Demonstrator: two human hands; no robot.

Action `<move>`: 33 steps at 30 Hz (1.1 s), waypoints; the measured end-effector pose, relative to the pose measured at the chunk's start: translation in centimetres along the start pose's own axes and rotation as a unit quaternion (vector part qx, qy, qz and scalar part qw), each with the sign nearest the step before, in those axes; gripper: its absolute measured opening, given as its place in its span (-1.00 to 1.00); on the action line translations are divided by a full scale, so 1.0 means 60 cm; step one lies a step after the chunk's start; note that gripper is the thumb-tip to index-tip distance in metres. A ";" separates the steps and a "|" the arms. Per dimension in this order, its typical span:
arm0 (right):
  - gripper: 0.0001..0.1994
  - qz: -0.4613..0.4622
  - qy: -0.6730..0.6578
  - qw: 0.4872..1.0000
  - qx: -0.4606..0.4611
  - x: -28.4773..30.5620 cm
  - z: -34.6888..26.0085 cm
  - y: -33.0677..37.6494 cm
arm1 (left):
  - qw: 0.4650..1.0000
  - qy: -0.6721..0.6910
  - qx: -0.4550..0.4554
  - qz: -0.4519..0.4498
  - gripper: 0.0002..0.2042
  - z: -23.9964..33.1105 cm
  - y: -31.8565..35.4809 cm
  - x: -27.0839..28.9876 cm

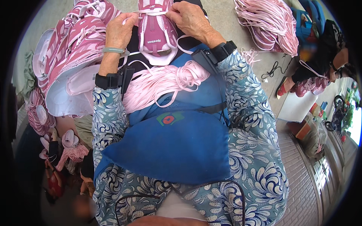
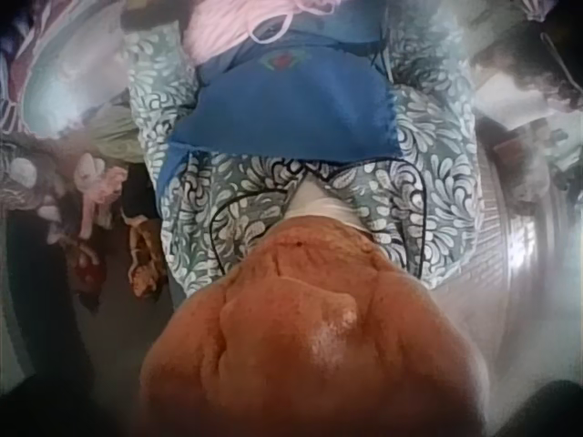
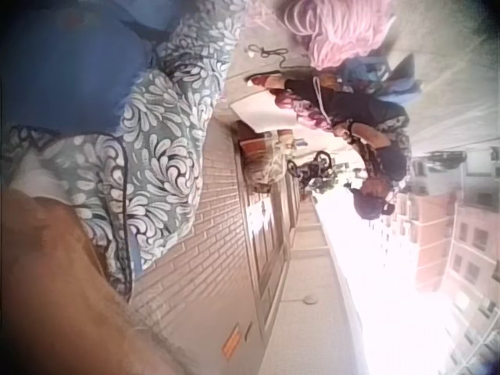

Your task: Lacing a pink and white athletic shoe with pink laces.

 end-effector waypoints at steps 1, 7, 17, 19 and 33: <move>-0.80 0.008 0.012 1.000 0.018 0.006 -0.003 -0.006 | 1.000 0.010 -0.006 -0.012 -0.73 -0.002 -0.005 -0.002; -0.78 -0.059 -0.004 0.995 0.074 0.016 -0.015 -0.022 | 0.996 0.050 0.030 -0.066 -0.73 -0.033 -0.021 -0.011; -0.78 -0.144 -0.084 0.986 0.033 0.001 0.004 -0.060 | 0.969 0.205 0.045 -0.128 -0.97 -0.005 -0.033 -0.018; -0.76 -0.157 -0.189 0.962 -0.117 -0.011 0.028 -0.050 | 0.976 0.193 0.024 -0.093 -0.88 0.003 -0.025 -0.011; -0.62 0.105 0.259 0.959 0.050 0.013 -0.073 0.034 | 0.961 -0.238 -0.132 -0.052 -0.62 0.055 0.051 -0.029</move>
Point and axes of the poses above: each hand's wrist, its own y-axis away from the middle knuckle, its own x-axis out of the back of the hand, z = x × y, the point moved 6 cm from there along -y, towards the middle knuckle, and after that the axes turned 1 degree about -z, right-handed, at the moved point
